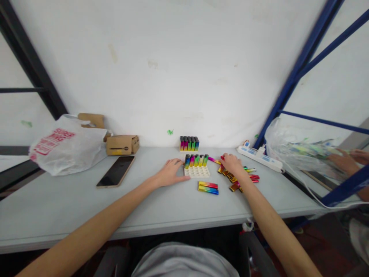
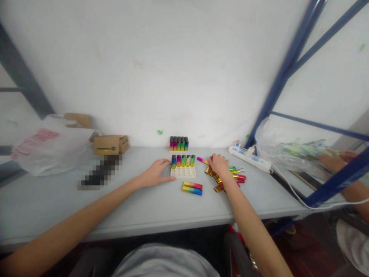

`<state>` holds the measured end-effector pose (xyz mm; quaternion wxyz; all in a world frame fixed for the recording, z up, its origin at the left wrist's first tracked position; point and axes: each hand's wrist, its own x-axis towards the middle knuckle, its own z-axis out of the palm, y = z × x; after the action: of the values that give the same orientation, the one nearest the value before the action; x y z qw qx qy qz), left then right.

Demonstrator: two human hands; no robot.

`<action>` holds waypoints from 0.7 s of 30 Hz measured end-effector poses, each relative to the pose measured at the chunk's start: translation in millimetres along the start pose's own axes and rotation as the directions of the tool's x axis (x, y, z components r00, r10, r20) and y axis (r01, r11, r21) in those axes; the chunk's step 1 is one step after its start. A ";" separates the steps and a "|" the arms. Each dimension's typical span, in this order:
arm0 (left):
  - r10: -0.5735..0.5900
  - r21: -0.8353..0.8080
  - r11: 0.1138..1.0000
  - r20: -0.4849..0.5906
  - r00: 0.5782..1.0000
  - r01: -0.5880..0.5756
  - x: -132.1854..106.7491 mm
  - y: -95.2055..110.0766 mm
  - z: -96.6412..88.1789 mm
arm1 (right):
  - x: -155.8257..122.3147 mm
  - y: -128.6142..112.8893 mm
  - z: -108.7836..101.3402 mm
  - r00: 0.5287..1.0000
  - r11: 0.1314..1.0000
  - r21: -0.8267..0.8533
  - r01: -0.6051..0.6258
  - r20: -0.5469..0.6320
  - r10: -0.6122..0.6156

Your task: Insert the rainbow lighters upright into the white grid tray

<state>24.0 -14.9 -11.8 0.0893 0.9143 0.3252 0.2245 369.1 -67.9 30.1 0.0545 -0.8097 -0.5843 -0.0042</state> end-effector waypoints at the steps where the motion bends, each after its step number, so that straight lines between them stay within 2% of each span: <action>1: 0.003 -0.002 1.000 0.002 1.000 -0.003 0.0 0.2 -0.2 | 2.1 -2.2 0.3 1.000 1.000 0.012 -0.006 -0.005 0.006; 7: -0.001 -0.016 1.000 0.007 1.000 0.001 -0.1 0.0 -0.3 | 16.5 4.4 2.7 1.000 0.998 0.061 0.007 -0.016 -0.006; 9: 0.002 -0.022 1.000 0.001 1.000 -0.002 0.1 -0.7 0.5 | 20.8 8.0 3.8 0.995 0.985 0.158 0.073 -0.081 -0.061; 11: 0.009 -0.023 1.000 -0.005 1.000 -0.009 0.3 -1.3 1.5 | 23.9 7.3 4.5 0.976 0.915 0.369 0.161 -0.196 -0.093; 12: 0.012 -0.022 1.000 -0.008 1.000 -0.012 0.4 -1.5 1.9 | 24.5 5.0 4.7 0.965 0.836 0.508 0.207 -0.247 -0.089; 14: 0.017 -0.016 1.000 -0.010 1.000 -0.017 0.2 -1.6 2.1 | 23.3 -3.3 5.1 0.955 0.579 0.767 0.275 -0.286 -0.075; 16: 0.023 -0.011 1.000 -0.007 1.000 -0.023 -0.2 -1.4 1.6 | 18.6 -14.7 5.5 0.959 0.288 0.915 0.282 -0.260 -0.112; 17: 0.025 -0.008 1.000 -0.004 1.000 -0.025 -0.5 -1.3 1.2 | 15.2 -20.8 5.5 0.960 0.178 0.948 0.263 -0.238 -0.150; 19: 0.027 -0.003 1.000 0.001 1.000 -0.027 -0.9 -1.2 0.2 | 7.4 -32.3 5.2 0.956 0.055 0.977 0.208 -0.192 -0.221; 21: 0.029 -0.007 1.000 -0.002 1.000 -0.029 -0.9 -1.3 -0.2 | -0.5 -41.8 4.4 0.955 0.019 0.986 0.165 -0.155 -0.255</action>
<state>22.5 -14.5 -12.3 0.0889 0.9184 0.3111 0.2280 329.2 -55.0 29.2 0.5735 -0.4542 -0.5404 0.4156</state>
